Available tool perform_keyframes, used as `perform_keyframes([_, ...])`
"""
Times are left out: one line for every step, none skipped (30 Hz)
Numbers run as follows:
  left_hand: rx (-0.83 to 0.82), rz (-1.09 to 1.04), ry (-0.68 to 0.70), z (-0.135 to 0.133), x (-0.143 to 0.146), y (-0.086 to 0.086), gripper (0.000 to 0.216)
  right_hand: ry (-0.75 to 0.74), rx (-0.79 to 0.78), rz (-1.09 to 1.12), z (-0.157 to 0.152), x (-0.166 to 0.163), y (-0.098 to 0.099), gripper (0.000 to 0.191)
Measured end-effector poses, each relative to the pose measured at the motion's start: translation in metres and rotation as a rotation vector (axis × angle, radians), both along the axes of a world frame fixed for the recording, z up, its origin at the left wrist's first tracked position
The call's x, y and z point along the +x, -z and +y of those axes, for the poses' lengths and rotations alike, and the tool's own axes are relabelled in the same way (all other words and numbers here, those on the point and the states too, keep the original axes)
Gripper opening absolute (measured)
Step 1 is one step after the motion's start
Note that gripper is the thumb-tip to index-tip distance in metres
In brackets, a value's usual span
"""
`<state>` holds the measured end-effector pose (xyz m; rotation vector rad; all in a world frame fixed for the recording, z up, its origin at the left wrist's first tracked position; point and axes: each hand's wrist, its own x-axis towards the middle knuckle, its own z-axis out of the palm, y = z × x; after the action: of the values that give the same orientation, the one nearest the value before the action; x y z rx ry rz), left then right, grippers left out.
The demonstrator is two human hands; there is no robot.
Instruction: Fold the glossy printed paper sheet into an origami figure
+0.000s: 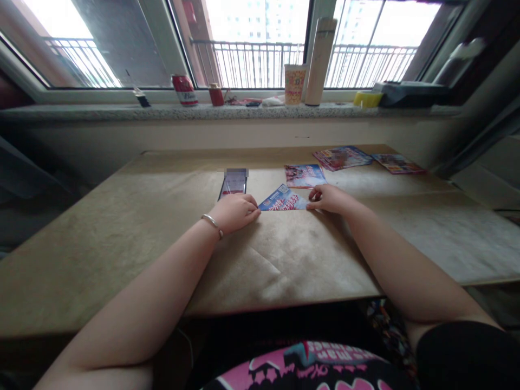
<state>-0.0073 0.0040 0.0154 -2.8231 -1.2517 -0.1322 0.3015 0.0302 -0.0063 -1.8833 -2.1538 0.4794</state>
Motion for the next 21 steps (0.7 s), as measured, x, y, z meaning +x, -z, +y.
perform_keyframes([-0.01, 0.003, -0.006, 0.0, -0.002, -0.001, 0.043, 0.01, -0.011, 0.006, 0.0, 0.002, -0.001, 0.031])
perform_keyframes([-0.016, 0.007, -0.013, 0.001, -0.003, -0.001, 0.043, 0.022, -0.024, 0.01, 0.0, 0.003, -0.002, 0.03])
perform_keyframes([-0.022, 0.012, -0.018, 0.001, -0.005, -0.002, 0.043, 0.032, -0.037, 0.015, 0.0, 0.005, -0.002, 0.029])
perform_keyframes([-0.025, 0.019, -0.025, 0.001, -0.006, -0.003, 0.043, 0.04, -0.05, 0.022, 0.001, 0.007, -0.002, 0.029])
perform_keyframes([-0.027, 0.024, -0.032, 0.001, -0.006, -0.003, 0.042, 0.044, -0.062, 0.033, 0.002, 0.009, -0.001, 0.028])
perform_keyframes([-0.028, 0.028, -0.041, 0.001, -0.007, -0.004, 0.042, 0.047, -0.075, 0.047, 0.003, 0.012, -0.001, 0.028])
perform_keyframes([-0.03, 0.028, -0.046, 0.001, -0.007, -0.004, 0.042, 0.045, -0.087, 0.064, 0.004, 0.014, 0.0, 0.027])
perform_keyframes([-0.034, 0.026, -0.048, 0.001, -0.007, -0.005, 0.042, 0.041, -0.1, 0.082, 0.005, 0.015, 0.0, 0.026])
perform_keyframes([-0.038, 0.022, -0.046, 0.001, -0.007, -0.005, 0.041, 0.035, -0.113, 0.098, 0.006, 0.017, 0.001, 0.026])
perform_keyframes([-0.039, 0.017, -0.044, 0.001, -0.007, -0.004, 0.041, 0.026, -0.125, 0.111, 0.007, 0.018, 0.001, 0.025])
perform_keyframes([-0.04, 0.012, -0.041, 0.001, -0.007, -0.004, 0.042, 0.013, -0.134, 0.122, 0.007, 0.019, 0.001, 0.024])
perform_keyframes([-0.038, 0.007, -0.04, 0.0, -0.006, -0.003, 0.042, -0.002, -0.138, 0.131, 0.008, 0.02, 0.001, 0.023])
perform_keyframes([-0.032, 0.002, -0.043, 0.0, -0.006, -0.002, 0.043, -0.016, -0.139, 0.137, 0.008, 0.021, 0.0, 0.022])
perform_keyframes([-0.02, -0.003, -0.051, -0.001, -0.005, -0.002, 0.044, -0.026, -0.137, 0.14, 0.008, 0.021, -0.001, 0.022])
perform_keyframes([-0.008, -0.005, -0.062, -0.001, -0.005, -0.001, 0.045, -0.033, -0.136, 0.14, 0.008, 0.021, -0.002, 0.022])
perform_keyframes([0.006, -0.006, -0.075, -0.002, -0.004, 0.0, 0.045, -0.035, -0.134, 0.138, 0.008, 0.021, -0.002, 0.023])
perform_keyframes([0.02, -0.003, -0.086, -0.003, -0.003, 0.0, 0.045, -0.035, -0.132, 0.135, 0.007, 0.02, -0.003, 0.023])
perform_keyframes([0.029, 0.001, -0.093, -0.004, -0.002, 0.001, 0.045, -0.033, -0.127, 0.134, 0.006, 0.019, -0.004, 0.023])
perform_keyframes([0.037, 0.006, -0.098, -0.005, -0.001, 0.001, 0.045, -0.035, -0.116, 0.135, 0.005, 0.018, -0.004, 0.023])
perform_keyframes([0.045, 0.01, -0.101, -0.005, 0.0, 0.001, 0.044, -0.036, -0.097, 0.139, 0.004, 0.016, -0.004, 0.023])
perform_keyframes([0.052, 0.013, -0.102, -0.005, 0.001, 0.002, 0.043, -0.038, -0.073, 0.147, 0.003, 0.013, -0.003, 0.023])
